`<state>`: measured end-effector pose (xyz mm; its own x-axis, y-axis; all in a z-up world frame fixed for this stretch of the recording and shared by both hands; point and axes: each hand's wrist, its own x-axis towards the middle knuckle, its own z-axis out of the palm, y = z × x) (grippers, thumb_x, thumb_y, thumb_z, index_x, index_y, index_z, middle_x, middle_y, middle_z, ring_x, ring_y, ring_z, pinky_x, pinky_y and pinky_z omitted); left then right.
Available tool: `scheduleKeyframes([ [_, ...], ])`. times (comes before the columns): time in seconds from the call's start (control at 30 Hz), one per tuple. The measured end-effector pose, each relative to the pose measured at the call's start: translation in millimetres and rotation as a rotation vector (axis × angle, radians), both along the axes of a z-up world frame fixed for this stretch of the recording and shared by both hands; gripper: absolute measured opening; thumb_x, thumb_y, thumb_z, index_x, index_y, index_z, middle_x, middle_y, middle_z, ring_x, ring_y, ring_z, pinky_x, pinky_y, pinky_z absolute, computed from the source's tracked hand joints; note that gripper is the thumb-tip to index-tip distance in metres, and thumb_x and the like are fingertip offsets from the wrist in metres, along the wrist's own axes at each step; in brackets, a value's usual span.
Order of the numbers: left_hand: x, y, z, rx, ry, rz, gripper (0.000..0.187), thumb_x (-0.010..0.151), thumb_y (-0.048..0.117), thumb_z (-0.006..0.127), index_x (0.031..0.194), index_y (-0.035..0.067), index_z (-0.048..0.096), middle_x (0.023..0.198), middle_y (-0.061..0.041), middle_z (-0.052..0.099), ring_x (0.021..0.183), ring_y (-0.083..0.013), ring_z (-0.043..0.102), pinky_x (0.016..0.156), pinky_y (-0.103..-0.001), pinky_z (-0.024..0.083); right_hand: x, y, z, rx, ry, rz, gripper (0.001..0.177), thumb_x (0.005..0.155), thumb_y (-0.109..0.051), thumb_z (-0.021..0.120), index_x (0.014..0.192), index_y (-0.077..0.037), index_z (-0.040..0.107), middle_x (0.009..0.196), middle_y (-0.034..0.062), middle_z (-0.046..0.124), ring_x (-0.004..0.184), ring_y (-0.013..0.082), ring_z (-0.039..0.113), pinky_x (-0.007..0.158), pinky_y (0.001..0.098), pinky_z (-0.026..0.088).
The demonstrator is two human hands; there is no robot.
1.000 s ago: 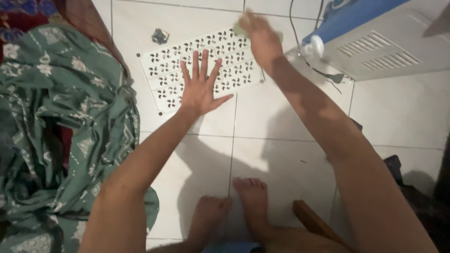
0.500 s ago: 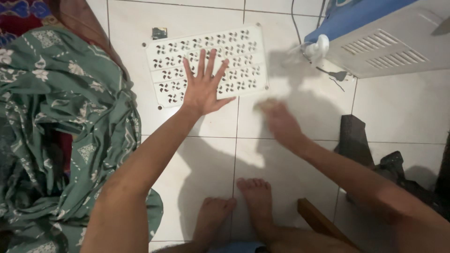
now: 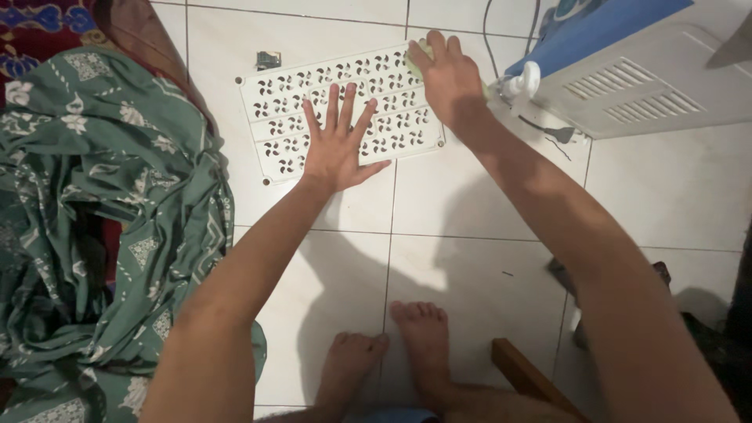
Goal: The person cleans a perforated metal panel with a spray bottle and cloth, then assembles a light fixture by inserting white plastic rods into the panel's holes. The person handles the panel, spray bottle, cloth, and rods, and secures the rods into the panel.
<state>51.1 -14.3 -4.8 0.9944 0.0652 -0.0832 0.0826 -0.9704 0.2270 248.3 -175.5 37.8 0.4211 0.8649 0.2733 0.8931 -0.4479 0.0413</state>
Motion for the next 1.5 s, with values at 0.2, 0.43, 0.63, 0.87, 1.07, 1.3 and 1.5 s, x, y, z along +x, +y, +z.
scheduleKeyframes([
  [0.2, -3.0, 1.3, -1.7, 0.003, 0.023, -0.019, 0.110, 0.084, 0.084, 0.050, 0.167, 0.021, 0.016, 0.171, -0.021, 0.001, 0.157, -0.0435, -0.005, 0.114, -0.080, -0.004, -20.8, -13.2, -22.8, -0.076, -0.164, -0.074, 0.051, 0.083, -0.006, 0.063, 0.133, 0.000, 0.058, 0.116, 0.0148, 0.059, 0.095, 0.0274, 0.062, 0.064, 0.0328, 0.059],
  [0.43, 1.7, 4.6, -1.6, 0.047, -0.021, -0.135, 0.109, 0.084, 0.084, 0.051, 0.166, 0.023, 0.015, 0.172, -0.020, 0.003, 0.157, -0.0425, -0.003, 0.115, -0.080, 0.000, -38.6, -36.3, -16.0, -0.179, -0.108, -0.132, 0.049, 0.086, -0.006, 0.063, 0.134, 0.001, 0.056, 0.112, 0.0146, 0.057, 0.093, 0.0260, 0.063, 0.060, 0.0304, 0.059],
  [0.63, 2.0, 4.7, -2.3, 0.032, -0.053, -0.138, 0.110, 0.082, 0.084, 0.052, 0.166, 0.024, 0.015, 0.172, -0.018, 0.004, 0.157, -0.0423, -0.003, 0.115, -0.080, -0.001, -43.5, -33.6, -17.7, -0.201, -0.162, -0.145, 0.052, 0.084, -0.005, 0.064, 0.134, 0.005, 0.055, 0.117, 0.0155, 0.057, 0.093, 0.0244, 0.062, 0.060, 0.0293, 0.059],
  [0.87, 3.3, 0.8, 0.3, 0.057, -0.051, -0.113, 0.110, 0.081, 0.085, 0.053, 0.166, 0.027, 0.014, 0.172, -0.017, 0.002, 0.158, -0.0407, -0.003, 0.116, -0.079, 0.000, -40.5, -40.7, -17.9, -0.056, -0.095, -0.104, 0.061, 0.079, -0.003, 0.065, 0.139, 0.002, 0.056, 0.122, 0.0169, 0.059, 0.095, 0.0288, 0.061, 0.064, 0.0335, 0.059],
  [1.07, 6.3, -5.2, 9.2, 0.102, 0.058, -0.082, 0.114, 0.077, 0.093, 0.042, 0.166, 0.030, 0.011, 0.172, -0.014, -0.003, 0.156, -0.0403, -0.006, 0.113, -0.080, 0.002, -43.9, -44.7, -16.9, -0.016, -0.084, -0.119, 0.065, 0.078, -0.003, 0.064, 0.142, 0.000, 0.055, 0.126, 0.0154, 0.059, 0.097, 0.0292, 0.061, 0.068, 0.0351, 0.059],
  [1.3, 12.7, -18.5, 26.7, 0.208, 0.268, 0.007, 0.110, 0.074, 0.099, 0.030, 0.163, 0.040, 0.000, 0.172, -0.007, -0.011, 0.151, -0.0509, -0.013, 0.108, -0.083, 0.012, -45.8, -42.9, -17.8, 0.025, -0.173, -0.161, 0.071, 0.072, -0.002, 0.063, 0.143, -0.006, 0.054, 0.133, 0.0169, 0.057, 0.097, 0.0297, 0.063, 0.067, 0.0301, 0.060],
  [1.5, 13.5, -19.3, 37.1, 0.249, 0.299, 0.003, 0.114, 0.073, 0.100, 0.030, 0.164, 0.040, -0.002, 0.172, -0.005, -0.013, 0.152, -0.0510, -0.013, 0.107, -0.084, 0.017, -57.5, -42.1, -8.1, -0.111, -0.060, -0.216, 0.049, 0.084, -0.005, 0.062, 0.133, -0.002, 0.056, 0.111, 0.0137, 0.059, 0.087, 0.0261, 0.068, 0.062, 0.0321, 0.059],
])
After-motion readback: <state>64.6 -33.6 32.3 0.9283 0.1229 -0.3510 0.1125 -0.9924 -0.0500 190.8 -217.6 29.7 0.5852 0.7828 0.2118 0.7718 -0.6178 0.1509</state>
